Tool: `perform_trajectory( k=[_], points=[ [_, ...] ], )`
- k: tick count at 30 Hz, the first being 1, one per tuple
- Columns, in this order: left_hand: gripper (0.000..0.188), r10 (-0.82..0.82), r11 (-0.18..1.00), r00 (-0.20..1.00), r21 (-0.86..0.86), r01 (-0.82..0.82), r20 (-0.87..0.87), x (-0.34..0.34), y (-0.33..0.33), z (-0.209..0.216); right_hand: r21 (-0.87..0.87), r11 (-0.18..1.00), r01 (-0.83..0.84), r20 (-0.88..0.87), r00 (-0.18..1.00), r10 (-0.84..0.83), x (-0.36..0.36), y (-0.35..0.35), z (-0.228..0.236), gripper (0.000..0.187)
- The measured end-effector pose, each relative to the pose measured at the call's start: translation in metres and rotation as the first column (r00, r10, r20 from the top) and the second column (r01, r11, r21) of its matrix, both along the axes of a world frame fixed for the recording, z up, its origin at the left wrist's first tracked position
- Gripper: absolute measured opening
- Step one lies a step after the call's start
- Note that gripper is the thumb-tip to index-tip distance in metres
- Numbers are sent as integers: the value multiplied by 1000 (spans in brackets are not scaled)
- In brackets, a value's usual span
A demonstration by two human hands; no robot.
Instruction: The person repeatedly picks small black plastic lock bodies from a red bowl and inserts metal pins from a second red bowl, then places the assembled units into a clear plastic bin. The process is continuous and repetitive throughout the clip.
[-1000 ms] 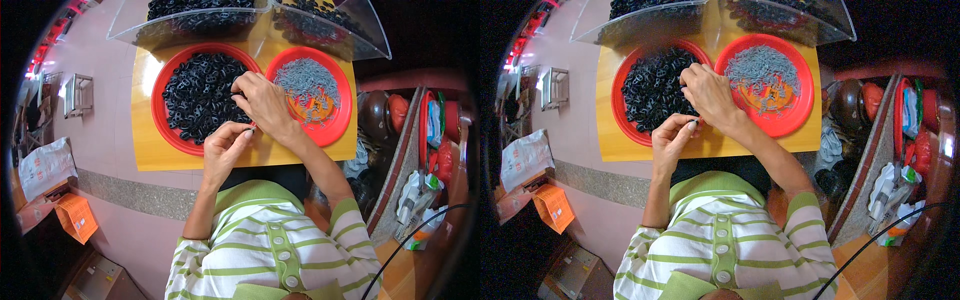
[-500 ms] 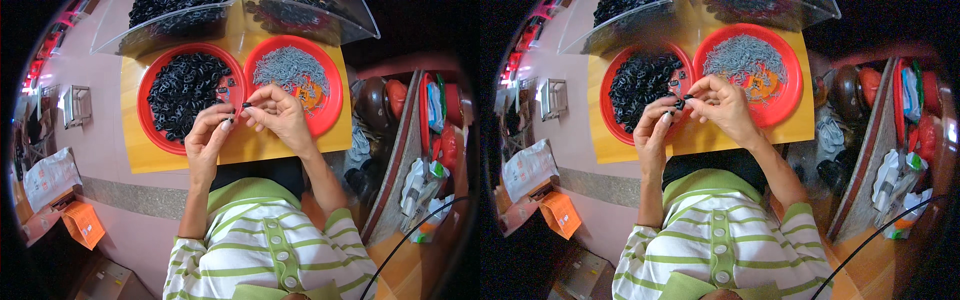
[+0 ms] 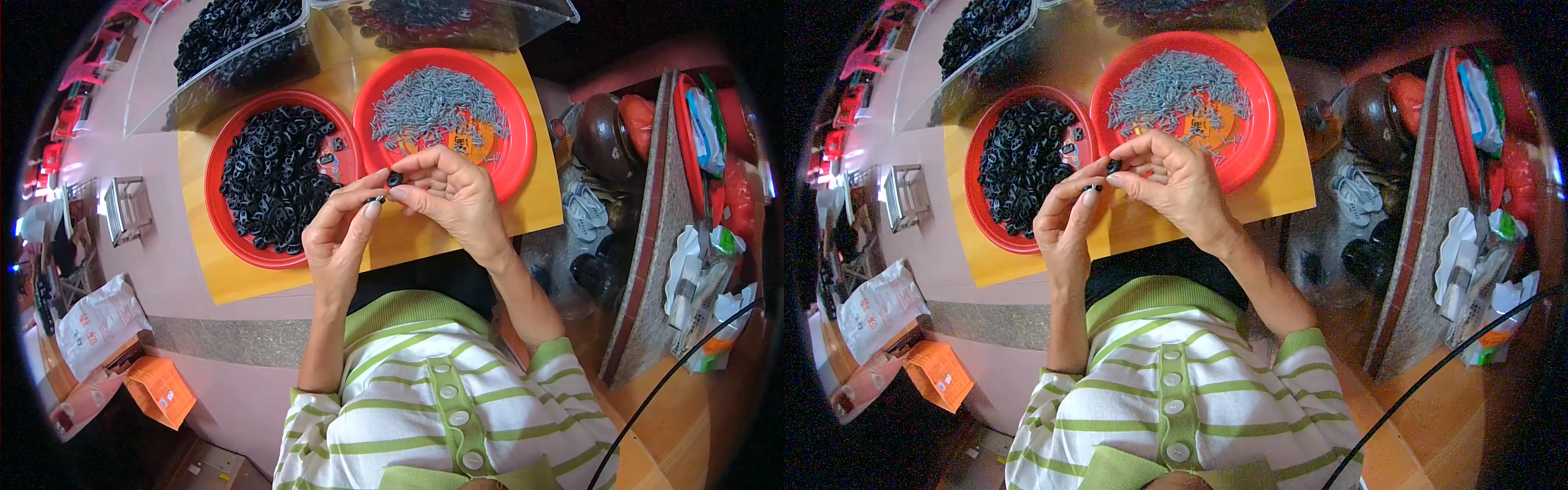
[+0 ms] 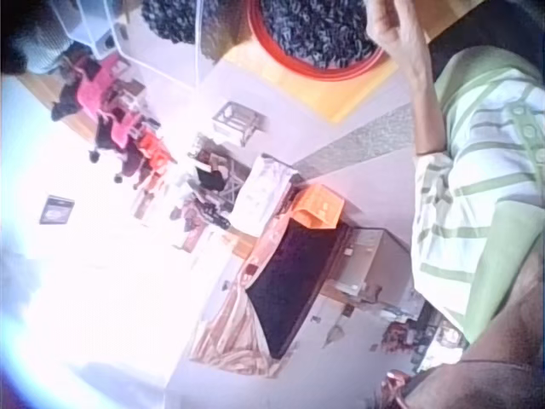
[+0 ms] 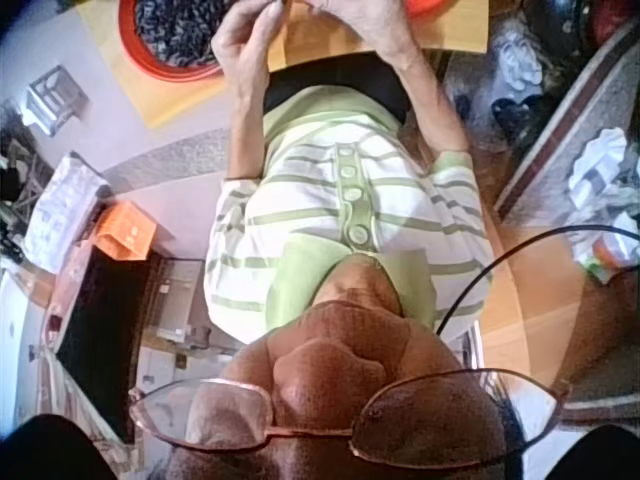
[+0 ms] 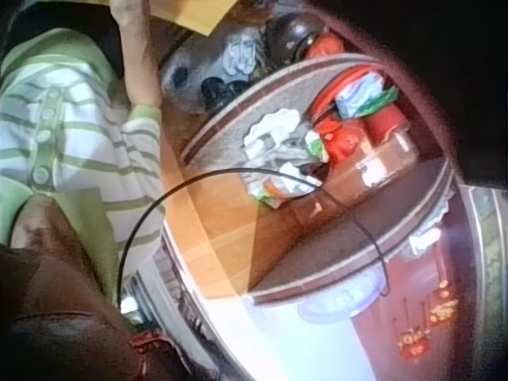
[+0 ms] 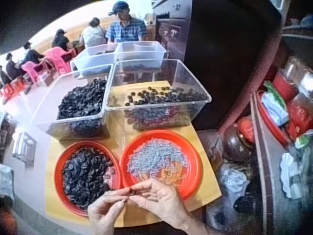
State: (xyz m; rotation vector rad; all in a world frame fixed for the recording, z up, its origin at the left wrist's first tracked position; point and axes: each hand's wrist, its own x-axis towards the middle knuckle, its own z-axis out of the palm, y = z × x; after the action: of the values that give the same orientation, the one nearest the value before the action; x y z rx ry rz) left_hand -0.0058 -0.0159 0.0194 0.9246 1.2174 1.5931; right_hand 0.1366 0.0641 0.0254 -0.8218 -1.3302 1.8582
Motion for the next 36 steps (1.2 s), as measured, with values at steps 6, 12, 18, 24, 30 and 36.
perform_trajectory(
  k=[6,12,18,24,30,36],
  points=[
    [15,-38,999,999,-31,40,35,0,-1,-1,-83,997,-2,-84,996,-5,4,-2,-4,21],
    [14,30,1000,997,-5,-30,-64,-2,-1,-9,-159,987,27,-81,996,-41,4,-3,-1,22],
    [13,-22,979,999,-202,30,39,-6,-7,-3,-212,977,-5,-53,999,-6,5,-2,-6,24],
    [13,-65,964,997,-258,71,31,-7,-8,-3,-225,974,-16,-47,999,6,2,-7,-4,22],
    [12,-51,965,999,-257,48,-5,-8,-8,-3,-128,990,-53,-2,999,53,1,-8,-6,21],
    [11,-22,976,970,-213,-31,-244,-9,-11,-10,5,999,-44,24,999,43,-1,-13,-6,19]
  ],
)
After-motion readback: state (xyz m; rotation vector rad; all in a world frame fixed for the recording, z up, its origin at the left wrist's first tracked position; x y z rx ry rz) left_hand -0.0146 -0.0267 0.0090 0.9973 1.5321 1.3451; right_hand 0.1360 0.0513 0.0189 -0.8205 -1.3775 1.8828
